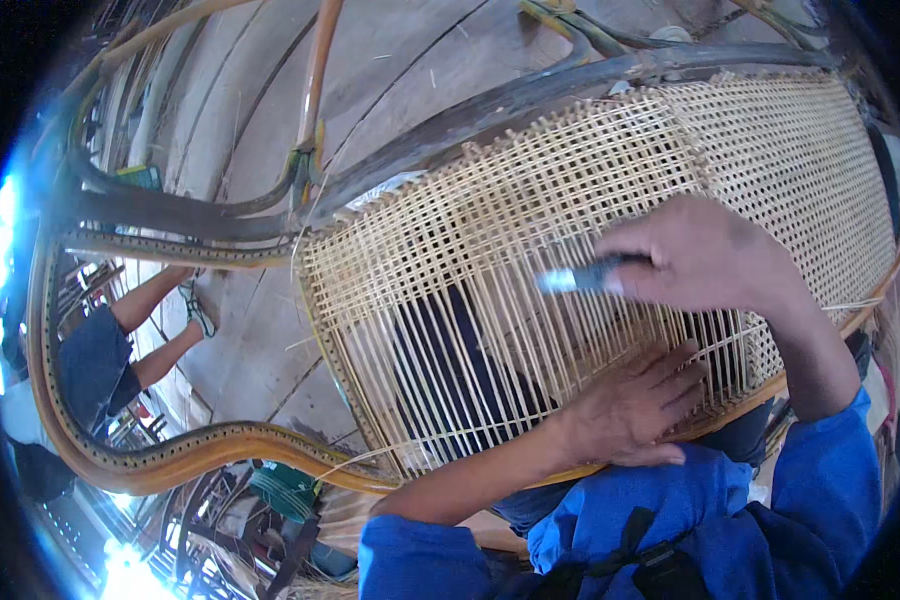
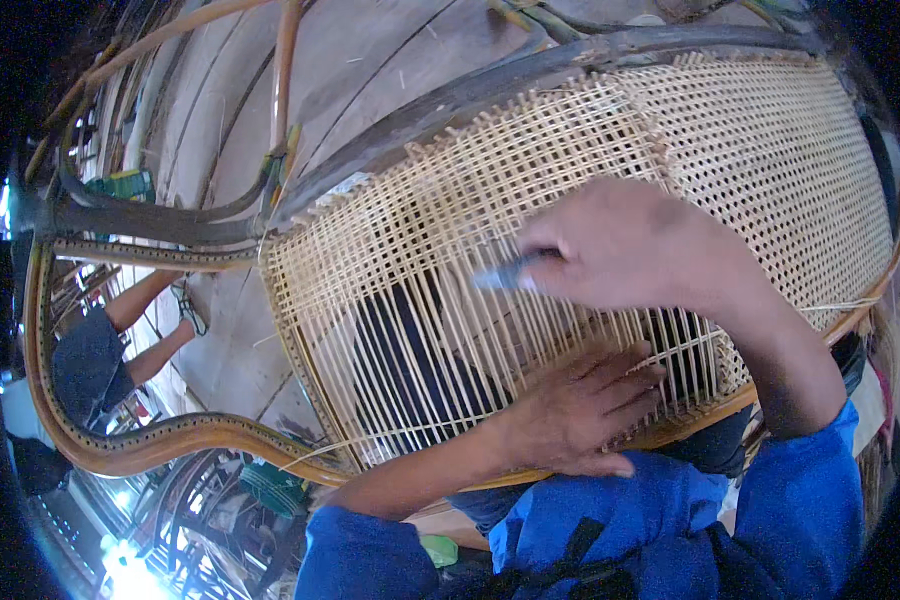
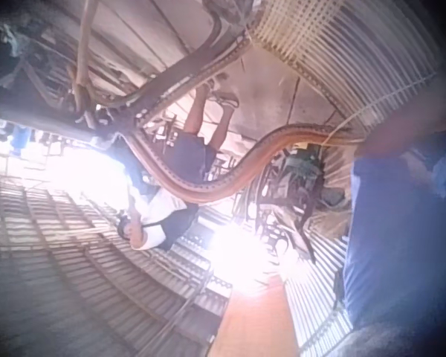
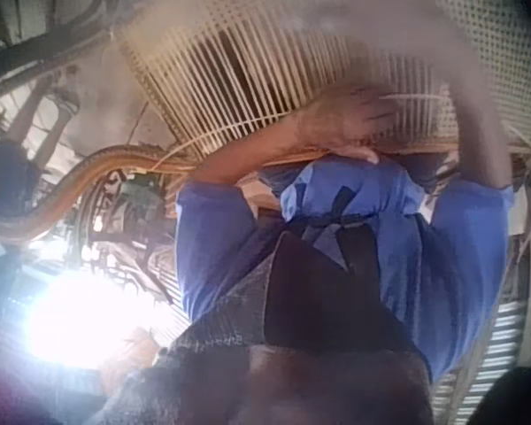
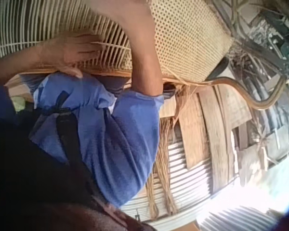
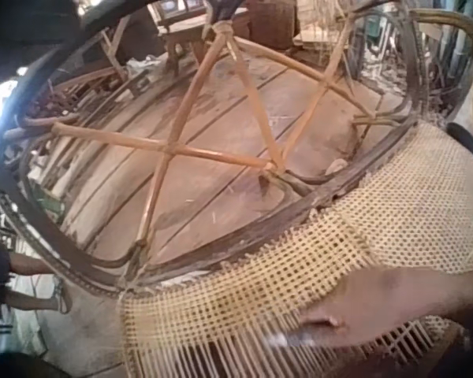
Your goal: Weaving rattan strips into a bamboo furniture frame and trimming excess material with a knife.
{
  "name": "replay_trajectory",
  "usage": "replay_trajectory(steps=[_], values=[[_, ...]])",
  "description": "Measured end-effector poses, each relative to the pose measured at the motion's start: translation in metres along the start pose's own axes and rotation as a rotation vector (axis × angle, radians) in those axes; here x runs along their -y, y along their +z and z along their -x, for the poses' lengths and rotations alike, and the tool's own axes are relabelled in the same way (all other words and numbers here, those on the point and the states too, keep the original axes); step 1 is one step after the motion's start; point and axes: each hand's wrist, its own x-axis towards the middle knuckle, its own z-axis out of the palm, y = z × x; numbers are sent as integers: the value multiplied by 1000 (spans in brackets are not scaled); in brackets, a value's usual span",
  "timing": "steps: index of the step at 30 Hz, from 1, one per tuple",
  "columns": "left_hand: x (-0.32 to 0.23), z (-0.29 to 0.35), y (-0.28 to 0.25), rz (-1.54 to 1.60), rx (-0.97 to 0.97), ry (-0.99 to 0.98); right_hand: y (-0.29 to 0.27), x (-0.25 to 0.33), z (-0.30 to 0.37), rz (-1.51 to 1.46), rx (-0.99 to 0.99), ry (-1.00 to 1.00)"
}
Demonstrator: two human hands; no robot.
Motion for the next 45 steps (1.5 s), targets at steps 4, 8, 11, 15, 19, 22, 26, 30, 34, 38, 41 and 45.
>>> replay_trajectory(steps=[4, 8, 11, 15, 19, 22, 26, 30, 34, 38, 41, 45], values=[[18, 42, -3, -9, 65, -52, 0, 7, -14, -2, 125, 121], [20, 46, -5, 17, 98, -83, -6, 20, -23, -171, -249, -19], [17, 47, 1, 51, 73, -70, 3, 24, -26, -88, 239, -166], [20, 50, 0, 40, 62, -76, 14, 12, -39, 35, -216, -36], [19, 49, 1, 91, 84, -75, 10, 37, -47, -33, 372, -49], [19, 45, -1, 77, 94, -60, 25, 28, -45, -35, -190, -82], [17, 49, -7, 68, 77, -45, 12, 60, -59, -114, 100, -6], [-11, 57, -25, -87, 37, -64, 27, 43, -61, -89, -189, -73], [-28, 104, -23, -244, -316, -284, 29, 52, -73, -186, 38, -140], [-27, 139, -43, -364, -361, -581, 32, 53, -73, -209, -147, -64], [4, 146, -46, -634, -653, -969, 29, 57, -43, -399, -280, 65], [48, 135, -61, -656, -704, -1165, 66, 40, -33, -596, -393, 162]])
